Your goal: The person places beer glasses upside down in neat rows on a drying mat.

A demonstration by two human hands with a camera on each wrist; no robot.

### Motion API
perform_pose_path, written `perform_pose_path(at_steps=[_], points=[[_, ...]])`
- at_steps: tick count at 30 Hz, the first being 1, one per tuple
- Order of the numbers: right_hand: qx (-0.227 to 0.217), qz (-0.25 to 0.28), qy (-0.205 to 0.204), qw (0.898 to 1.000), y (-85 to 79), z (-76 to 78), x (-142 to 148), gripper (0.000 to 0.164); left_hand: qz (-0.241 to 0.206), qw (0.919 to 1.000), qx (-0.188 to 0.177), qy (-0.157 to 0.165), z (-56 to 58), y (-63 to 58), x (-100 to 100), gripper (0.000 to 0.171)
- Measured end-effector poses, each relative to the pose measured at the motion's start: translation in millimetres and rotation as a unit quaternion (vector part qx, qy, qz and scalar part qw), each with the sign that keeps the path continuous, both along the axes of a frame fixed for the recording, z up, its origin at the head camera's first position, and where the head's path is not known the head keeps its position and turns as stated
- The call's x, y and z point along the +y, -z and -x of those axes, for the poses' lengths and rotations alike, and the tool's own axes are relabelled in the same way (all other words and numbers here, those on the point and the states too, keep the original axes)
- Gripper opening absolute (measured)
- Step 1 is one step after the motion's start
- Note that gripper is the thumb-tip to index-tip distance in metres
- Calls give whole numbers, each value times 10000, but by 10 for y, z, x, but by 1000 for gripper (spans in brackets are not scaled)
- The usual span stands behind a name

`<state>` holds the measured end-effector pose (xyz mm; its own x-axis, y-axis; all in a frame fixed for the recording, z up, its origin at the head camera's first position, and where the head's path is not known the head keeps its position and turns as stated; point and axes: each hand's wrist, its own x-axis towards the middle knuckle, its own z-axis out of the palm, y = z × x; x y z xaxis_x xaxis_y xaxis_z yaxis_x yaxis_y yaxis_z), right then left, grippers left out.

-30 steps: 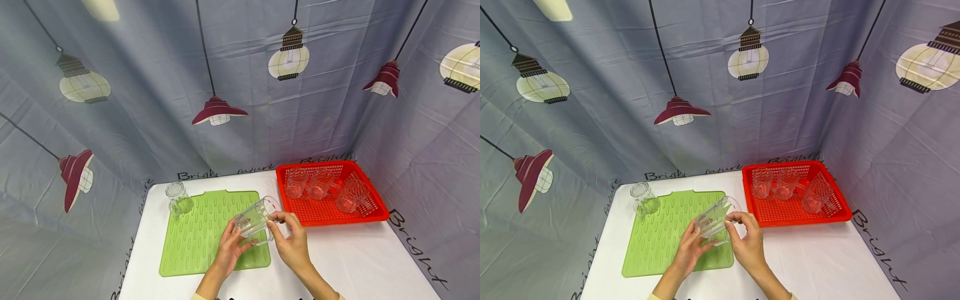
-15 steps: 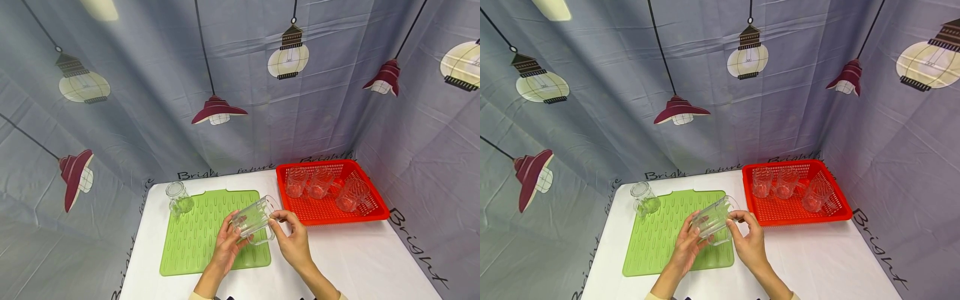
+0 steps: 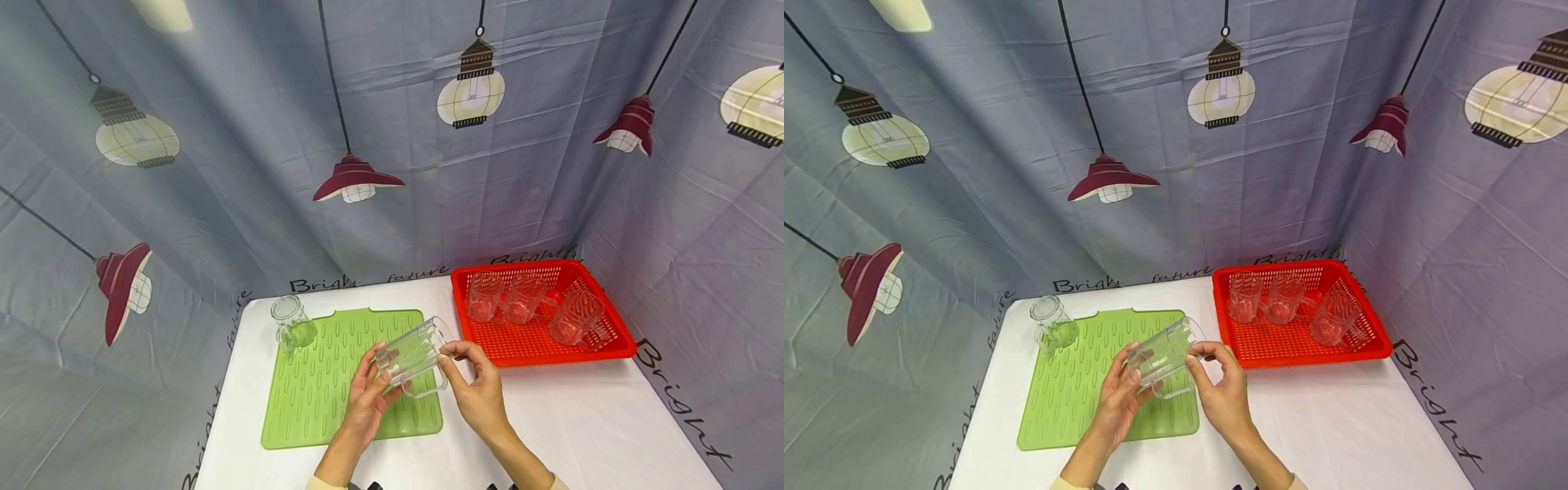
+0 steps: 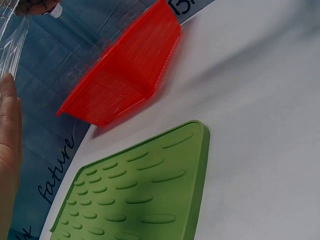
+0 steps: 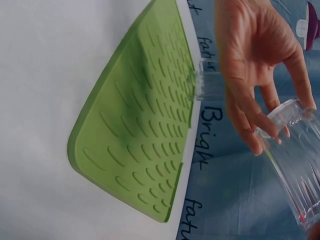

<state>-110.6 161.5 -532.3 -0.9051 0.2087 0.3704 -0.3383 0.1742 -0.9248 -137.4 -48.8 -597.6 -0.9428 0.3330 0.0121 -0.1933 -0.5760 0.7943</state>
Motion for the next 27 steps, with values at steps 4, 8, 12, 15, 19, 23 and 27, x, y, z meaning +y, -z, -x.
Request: perform_pose_path(at_steps=[4,8,12,15,19,23,27], points=[[134,-25,11,9999,12,16,-2,19,96,9999,47,-86,19,-20,-14,61],[154,-78,-13,9999,13,19,2,21,209,9996,114,-177,42,-40,-32,60],[90,-95,0,9999,12,14,20,22,306,9991,228,-208,77,-54,-62,60],[41,-90,16,9999,8,10,45,24,381,9986,253,-270,106,-58,-96,60],[-64,-130,84,9999,7,-3,105,25,652,9962,165,-555,145,-64,-165,60],[-212,-226,170,9994,12,-19,180,24,863,9917,100,-945,207,-77,-268,61],[-239,-231,234,9992,31,-23,240,24,950,9875,152,-1245,278,-84,-377,61]])
